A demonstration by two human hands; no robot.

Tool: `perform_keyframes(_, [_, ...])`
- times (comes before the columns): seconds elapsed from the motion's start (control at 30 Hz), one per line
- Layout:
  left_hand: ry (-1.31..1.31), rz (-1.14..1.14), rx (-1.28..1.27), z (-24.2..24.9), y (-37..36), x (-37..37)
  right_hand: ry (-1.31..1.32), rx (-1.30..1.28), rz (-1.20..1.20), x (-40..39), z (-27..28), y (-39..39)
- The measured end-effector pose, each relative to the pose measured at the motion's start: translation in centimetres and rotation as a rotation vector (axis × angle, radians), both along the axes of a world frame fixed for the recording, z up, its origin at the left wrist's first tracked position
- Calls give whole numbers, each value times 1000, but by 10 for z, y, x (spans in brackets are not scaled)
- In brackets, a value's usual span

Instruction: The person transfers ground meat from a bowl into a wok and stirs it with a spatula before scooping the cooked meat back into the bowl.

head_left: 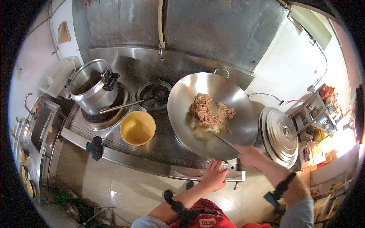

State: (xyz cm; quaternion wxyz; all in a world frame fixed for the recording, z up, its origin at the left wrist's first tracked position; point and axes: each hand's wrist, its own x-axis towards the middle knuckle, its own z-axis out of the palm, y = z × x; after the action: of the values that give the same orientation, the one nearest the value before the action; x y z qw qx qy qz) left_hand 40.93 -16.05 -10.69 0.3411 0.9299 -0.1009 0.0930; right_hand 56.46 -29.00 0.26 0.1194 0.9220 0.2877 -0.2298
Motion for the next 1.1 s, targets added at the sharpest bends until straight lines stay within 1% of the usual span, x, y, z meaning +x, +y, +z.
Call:
perform_keyframes(0.07, [-36, -3, -5, -4, -2, 1, -73, 101, 55, 16, -50, 5])
perform_keyframes(0.1, [-37, -1, 3, -3, -2, 1, -74, 109, 58, 19, -56, 16])
perform_keyframes(0.17, [1, -41, 55, 1, 0, 2, -33, 193, -246, 27, -58, 35])
perform_keyframes(0.2, [-3, -40, 57, -1, -2, 3, -38, 196, -244, 36, -64, 31])
perform_keyframes(0.27, [-13, -22, 90, -7, -4, 4, -138, 381, -215, 49, -80, 20])
perform_keyframes(0.3, [-13, -24, 89, -6, -3, 4, -138, 380, -218, 53, -79, 12])
perform_keyframes(0.37, [11, -17, 36, -6, -2, 3, 337, 758, -497, 57, -78, -6])
perform_keyframes(0.4, [10, -17, 30, -6, -1, 2, 334, 752, -497, 53, -68, -8])
perform_keyframes(0.47, [7, -22, 42, -6, 1, 3, 605, 880, -849, 40, -35, -11])
perform_keyframes(0.5, [2, -19, 35, -3, 1, 2, 598, 875, -846, 39, -27, -13])
perform_keyframes(0.57, [27, -19, 50, 1, -5, -9, 868, 1090, -1136, 29, -20, -23])
perform_keyframes(0.67, [60, -44, 52, 3, 0, -9, 862, 1151, -1142, 28, -45, -28])
perform_keyframes(0.7, [65, -48, 43, 2, 0, -9, 696, 980, -989, 32, -63, -32])
perform_keyframes(0.73, [46, -48, 33, 0, 0, -9, 693, 970, -998, 34, -77, -44])
perform_keyframes(0.8, [34, -45, 15, -1, 2, -9, -228, 428, -36, 34, -95, -65])
perform_keyframes(0.83, [46, -44, 2, 1, 2, -8, -110, 336, -31, 14, -56, -51])
perform_keyframes(0.87, [58, -42, -9, 1, 3, -9, -104, 330, -29, 14, -74, -60])
perform_keyframes(0.9, [56, -35, -11, 0, 7, -2, -89, 363, -81, 25, -100, -71])
perform_keyframes(0.93, [10, -7, -4, -3, 6, -2, -70, 391, -141, 19, -104, -69])
perform_keyframes(0.97, [-39, 20, 3, -6, 4, -3, -68, 386, -141, 14, -103, -72])
perform_keyframes(1.03, [-39, 18, 4, -6, 3, -5, 431, 633, -772, -31, -34, -52])
perform_keyframes(1.07, [-48, 22, 14, -5, 4, -4, 425, 632, -776, -43, -15, -57])
perform_keyframes(1.1, [-53, 18, 9, -5, 4, -3, 473, 620, -795, -49, 3, -65])
